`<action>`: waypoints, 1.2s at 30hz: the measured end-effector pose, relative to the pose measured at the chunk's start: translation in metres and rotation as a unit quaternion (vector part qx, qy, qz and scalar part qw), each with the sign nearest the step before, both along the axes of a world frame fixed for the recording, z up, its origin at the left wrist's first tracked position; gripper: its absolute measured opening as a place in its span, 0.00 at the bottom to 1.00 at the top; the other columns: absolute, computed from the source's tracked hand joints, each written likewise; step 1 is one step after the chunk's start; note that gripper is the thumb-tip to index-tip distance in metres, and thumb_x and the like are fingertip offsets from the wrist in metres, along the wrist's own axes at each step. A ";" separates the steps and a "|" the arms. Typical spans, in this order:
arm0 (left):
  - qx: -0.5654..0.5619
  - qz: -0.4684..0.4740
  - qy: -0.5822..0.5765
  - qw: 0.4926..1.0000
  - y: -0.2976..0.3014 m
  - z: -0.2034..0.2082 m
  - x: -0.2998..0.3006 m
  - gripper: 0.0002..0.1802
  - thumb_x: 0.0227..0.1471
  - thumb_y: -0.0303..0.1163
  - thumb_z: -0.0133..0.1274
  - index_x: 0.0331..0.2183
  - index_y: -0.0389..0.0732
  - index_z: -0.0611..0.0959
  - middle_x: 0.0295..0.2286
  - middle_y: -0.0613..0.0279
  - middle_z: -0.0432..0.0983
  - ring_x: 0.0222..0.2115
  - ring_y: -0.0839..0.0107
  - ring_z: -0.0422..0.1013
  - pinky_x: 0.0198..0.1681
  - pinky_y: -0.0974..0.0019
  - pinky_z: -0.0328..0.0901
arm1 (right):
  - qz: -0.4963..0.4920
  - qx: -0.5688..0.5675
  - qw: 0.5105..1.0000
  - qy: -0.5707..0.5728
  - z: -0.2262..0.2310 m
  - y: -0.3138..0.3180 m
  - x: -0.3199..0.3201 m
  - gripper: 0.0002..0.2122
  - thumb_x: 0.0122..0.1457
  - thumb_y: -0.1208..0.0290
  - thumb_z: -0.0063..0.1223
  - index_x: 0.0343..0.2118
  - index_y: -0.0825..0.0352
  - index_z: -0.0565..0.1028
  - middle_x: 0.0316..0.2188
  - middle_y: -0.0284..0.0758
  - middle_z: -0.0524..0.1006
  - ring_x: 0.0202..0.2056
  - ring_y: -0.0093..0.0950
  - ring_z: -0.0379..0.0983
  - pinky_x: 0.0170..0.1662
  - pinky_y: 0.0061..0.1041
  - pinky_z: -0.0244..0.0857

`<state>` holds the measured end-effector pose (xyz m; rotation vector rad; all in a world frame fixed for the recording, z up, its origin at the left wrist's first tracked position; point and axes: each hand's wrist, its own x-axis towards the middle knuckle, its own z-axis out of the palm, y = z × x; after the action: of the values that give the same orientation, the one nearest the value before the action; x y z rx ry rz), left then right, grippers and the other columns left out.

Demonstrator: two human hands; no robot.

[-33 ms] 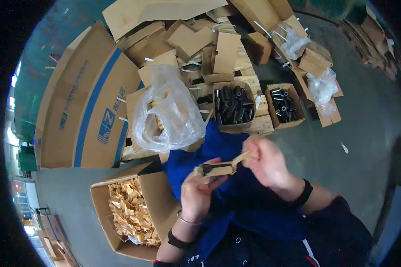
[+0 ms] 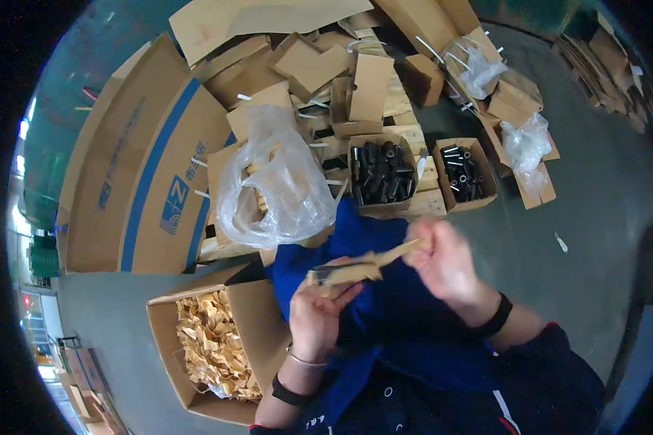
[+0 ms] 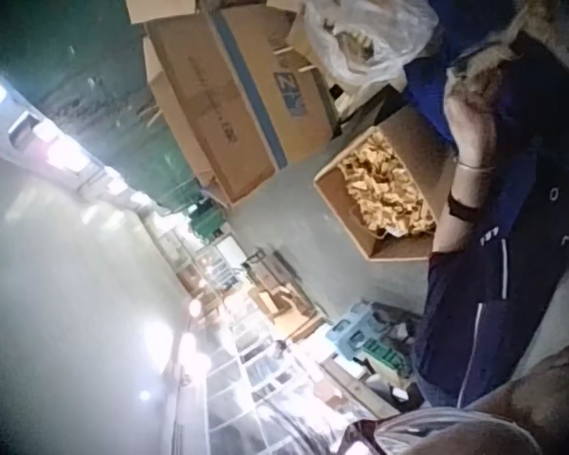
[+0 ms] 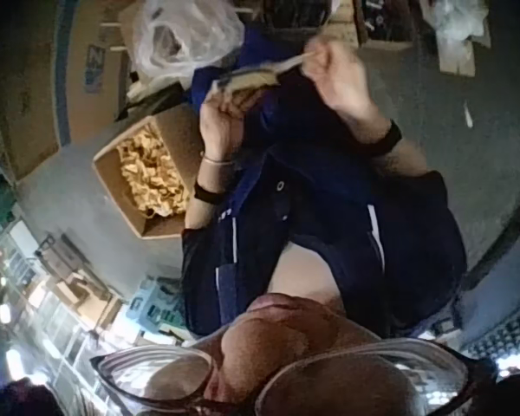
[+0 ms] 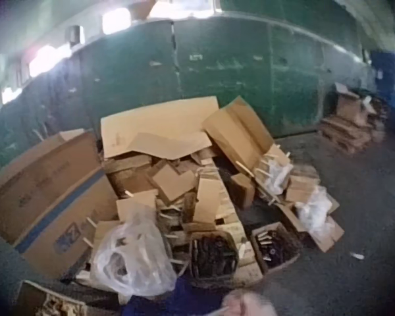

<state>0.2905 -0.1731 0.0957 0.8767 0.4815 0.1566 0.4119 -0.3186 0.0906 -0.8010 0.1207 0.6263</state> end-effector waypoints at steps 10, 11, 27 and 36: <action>0.243 -0.151 0.054 0.957 0.018 0.014 -0.002 0.19 0.46 0.28 0.33 0.38 0.27 0.70 0.34 0.53 0.70 0.33 0.68 0.68 0.37 0.71 0.63 | 0.214 -0.216 0.745 -0.594 0.030 0.002 0.006 0.07 0.51 0.68 0.47 0.30 0.64 0.69 0.23 0.37 0.72 0.24 0.30 0.70 0.27 0.25 0.63; 0.300 -0.189 0.067 0.933 0.017 0.016 -0.001 0.19 0.46 0.28 0.33 0.37 0.28 0.71 0.32 0.55 0.71 0.32 0.71 0.68 0.36 0.73 0.63 | 0.247 -0.232 0.664 -0.667 0.030 0.004 0.006 0.07 0.51 0.69 0.44 0.33 0.62 0.68 0.24 0.37 0.72 0.26 0.34 0.70 0.27 0.29 0.64; 0.189 0.061 0.103 0.975 0.059 -0.017 -0.030 0.22 0.49 0.39 0.33 0.36 0.27 0.68 0.27 0.45 0.72 0.24 0.60 0.72 0.28 0.66 0.69 | 0.116 -0.287 0.870 -0.383 -0.012 -0.073 0.092 0.07 0.47 0.72 0.54 0.28 0.65 0.71 0.21 0.28 0.71 0.24 0.19 0.66 0.30 0.18 0.61; 0.204 0.129 0.107 0.965 0.061 -0.024 -0.029 0.19 0.47 0.41 0.40 0.37 0.37 0.69 0.23 0.60 0.69 0.23 0.70 0.67 0.25 0.68 0.63 | -0.266 -0.573 0.773 -0.049 -0.250 -0.160 0.235 0.10 0.46 0.65 0.55 0.19 0.65 0.70 0.13 0.30 0.65 0.12 0.21 0.59 0.14 0.21 0.50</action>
<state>0.2610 -0.1119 0.0712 1.2391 0.7834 0.4120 0.6470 -0.4788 -0.1597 -1.8942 0.6548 -0.1233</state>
